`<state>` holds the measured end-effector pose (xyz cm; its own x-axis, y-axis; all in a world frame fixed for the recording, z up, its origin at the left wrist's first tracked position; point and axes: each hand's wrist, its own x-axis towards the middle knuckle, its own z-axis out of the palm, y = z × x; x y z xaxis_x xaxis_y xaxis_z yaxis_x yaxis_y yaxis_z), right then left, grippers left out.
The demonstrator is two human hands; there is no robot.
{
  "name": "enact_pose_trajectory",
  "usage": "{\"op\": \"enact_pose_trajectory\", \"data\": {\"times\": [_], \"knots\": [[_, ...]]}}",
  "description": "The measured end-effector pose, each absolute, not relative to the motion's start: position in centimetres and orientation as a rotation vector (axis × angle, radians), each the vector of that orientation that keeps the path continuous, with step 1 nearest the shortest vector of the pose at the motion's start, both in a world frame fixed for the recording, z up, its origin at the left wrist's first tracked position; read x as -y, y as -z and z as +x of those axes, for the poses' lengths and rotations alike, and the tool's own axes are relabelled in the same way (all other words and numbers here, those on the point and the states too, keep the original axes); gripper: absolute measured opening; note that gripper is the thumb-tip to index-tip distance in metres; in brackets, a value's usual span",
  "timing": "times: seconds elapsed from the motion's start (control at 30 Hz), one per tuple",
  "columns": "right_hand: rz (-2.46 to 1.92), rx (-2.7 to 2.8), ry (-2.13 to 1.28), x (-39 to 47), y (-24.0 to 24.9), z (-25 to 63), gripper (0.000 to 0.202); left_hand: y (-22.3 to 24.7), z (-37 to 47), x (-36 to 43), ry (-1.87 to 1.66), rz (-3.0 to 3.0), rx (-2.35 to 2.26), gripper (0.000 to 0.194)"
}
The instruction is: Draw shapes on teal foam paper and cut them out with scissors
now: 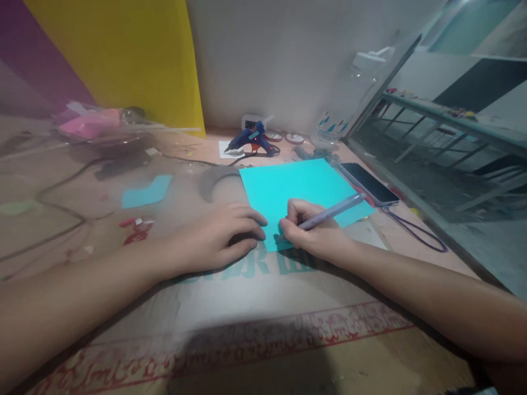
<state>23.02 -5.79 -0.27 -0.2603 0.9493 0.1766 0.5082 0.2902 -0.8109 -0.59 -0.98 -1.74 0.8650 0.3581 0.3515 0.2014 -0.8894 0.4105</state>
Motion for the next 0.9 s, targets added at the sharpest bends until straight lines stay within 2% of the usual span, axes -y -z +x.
{"op": "enact_pose_trajectory", "data": {"times": [0.9], "knots": [[-1.304, 2.014, -0.818, 5.70, 0.33, 22.63, 0.026, 1.95, -0.55, 0.73, -0.598, 2.694, -0.396, 0.020]]}}
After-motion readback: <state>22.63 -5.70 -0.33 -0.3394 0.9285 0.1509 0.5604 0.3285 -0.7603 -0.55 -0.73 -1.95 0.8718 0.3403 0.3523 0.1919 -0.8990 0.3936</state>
